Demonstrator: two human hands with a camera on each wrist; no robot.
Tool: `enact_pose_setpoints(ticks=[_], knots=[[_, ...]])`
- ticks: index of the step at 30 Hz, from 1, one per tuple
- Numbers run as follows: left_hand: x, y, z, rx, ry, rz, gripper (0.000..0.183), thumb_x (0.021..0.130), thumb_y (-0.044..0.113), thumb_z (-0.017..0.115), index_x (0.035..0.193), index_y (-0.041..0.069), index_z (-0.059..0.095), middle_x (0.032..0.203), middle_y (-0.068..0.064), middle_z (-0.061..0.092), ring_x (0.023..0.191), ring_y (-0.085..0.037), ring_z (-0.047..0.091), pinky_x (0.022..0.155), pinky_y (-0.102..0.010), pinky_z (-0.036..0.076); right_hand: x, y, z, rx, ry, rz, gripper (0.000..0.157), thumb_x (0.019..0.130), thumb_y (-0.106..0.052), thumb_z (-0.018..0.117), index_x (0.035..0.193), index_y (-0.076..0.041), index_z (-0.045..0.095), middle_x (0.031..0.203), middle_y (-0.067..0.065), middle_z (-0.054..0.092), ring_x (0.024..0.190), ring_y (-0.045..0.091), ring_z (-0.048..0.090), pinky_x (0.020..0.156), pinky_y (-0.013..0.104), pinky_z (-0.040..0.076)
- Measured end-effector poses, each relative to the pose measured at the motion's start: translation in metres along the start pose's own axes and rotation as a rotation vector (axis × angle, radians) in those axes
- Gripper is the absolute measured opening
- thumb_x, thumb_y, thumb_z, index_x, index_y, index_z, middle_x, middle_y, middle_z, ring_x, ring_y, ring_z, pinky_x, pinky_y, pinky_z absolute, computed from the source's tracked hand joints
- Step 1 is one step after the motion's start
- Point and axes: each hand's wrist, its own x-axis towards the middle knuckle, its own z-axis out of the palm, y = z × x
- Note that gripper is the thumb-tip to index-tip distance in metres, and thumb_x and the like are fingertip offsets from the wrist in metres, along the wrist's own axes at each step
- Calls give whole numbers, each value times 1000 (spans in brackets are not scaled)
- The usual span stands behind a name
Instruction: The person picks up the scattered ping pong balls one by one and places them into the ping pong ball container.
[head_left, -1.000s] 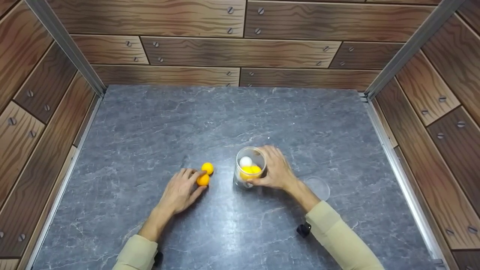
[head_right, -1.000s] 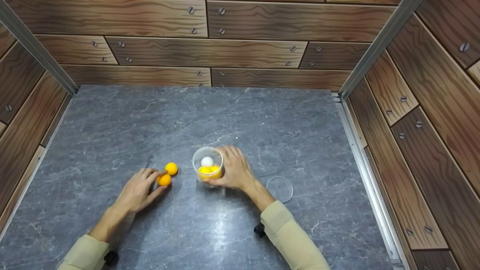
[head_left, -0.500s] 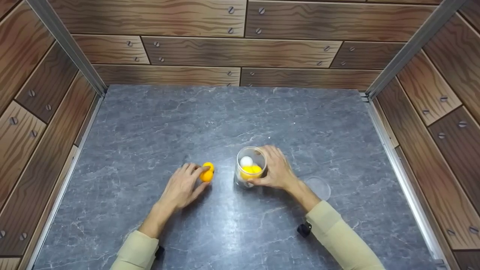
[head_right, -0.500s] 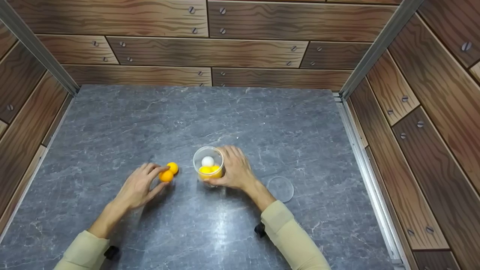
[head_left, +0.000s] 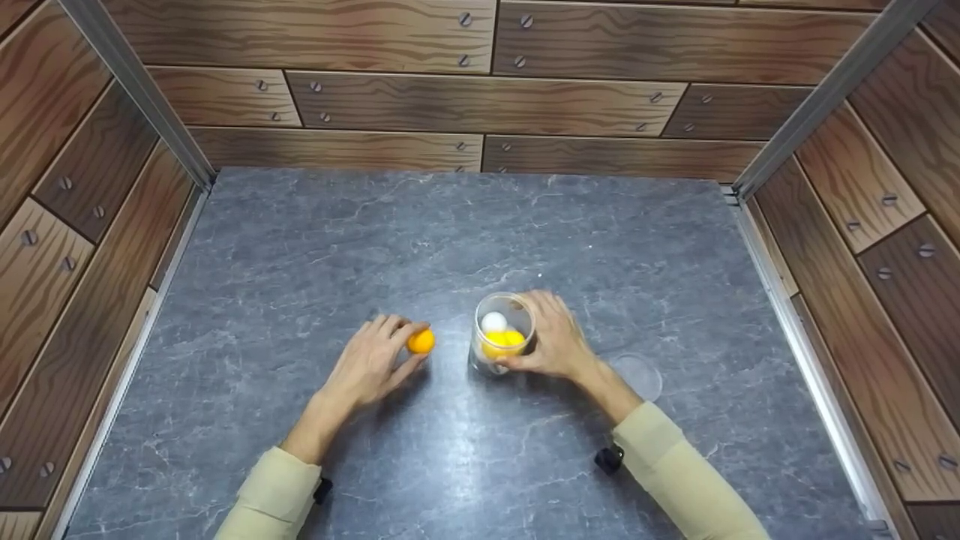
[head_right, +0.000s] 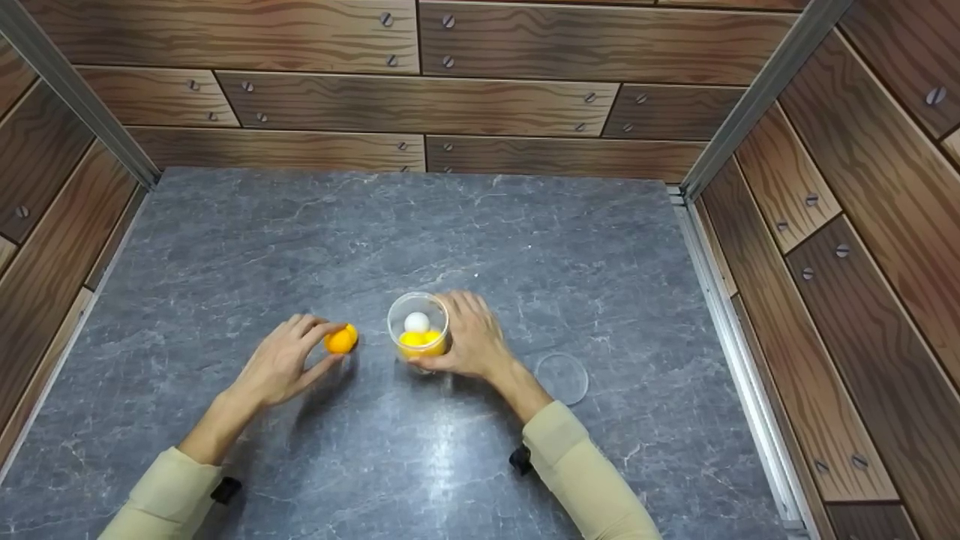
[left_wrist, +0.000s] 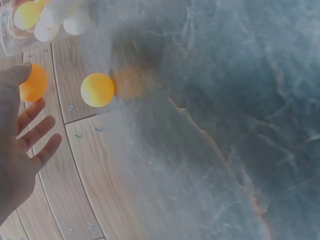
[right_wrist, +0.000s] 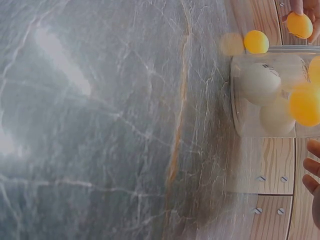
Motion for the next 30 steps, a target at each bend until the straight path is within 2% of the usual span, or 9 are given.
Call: enact_pose_setpoints(ticks=[4, 10, 22, 30], knots=[[6, 1, -2, 7, 38, 41, 41, 97, 32, 77, 133, 15, 67, 113, -6, 70, 100, -26, 66, 90, -44, 58, 0, 0, -1, -1, 4, -3, 108, 75, -94, 57, 136, -5, 60, 123, 15, 68, 115, 35, 63, 102, 60, 52], [13, 5, -4, 7, 58, 65, 41, 97, 33, 76, 133, 16, 67, 113, -5, 70, 99, -26, 66, 87, -42, 57, 0, -1, 0, -2, 13, -11, 101, 73, -82, 72, 137, -5, 59, 125, 15, 67, 117, 36, 63, 103, 63, 51], [30, 15, 0, -25, 129, 98, 41, 99, 35, 74, 134, 16, 66, 114, -5, 71, 98, -24, 65, 85, -42, 58, -1, 1, 1, -9, 15, -19, 103, 74, -88, 65, 136, -6, 61, 123, 12, 68, 114, 32, 63, 101, 57, 53], [44, 23, 1, -54, 188, 137, 41, 98, 35, 75, 133, 14, 68, 114, -4, 71, 99, -22, 66, 84, -37, 58, -1, 1, 0, -12, 22, -25, 104, 76, -91, 61, 137, -7, 61, 122, 12, 68, 112, 31, 63, 97, 54, 54]])
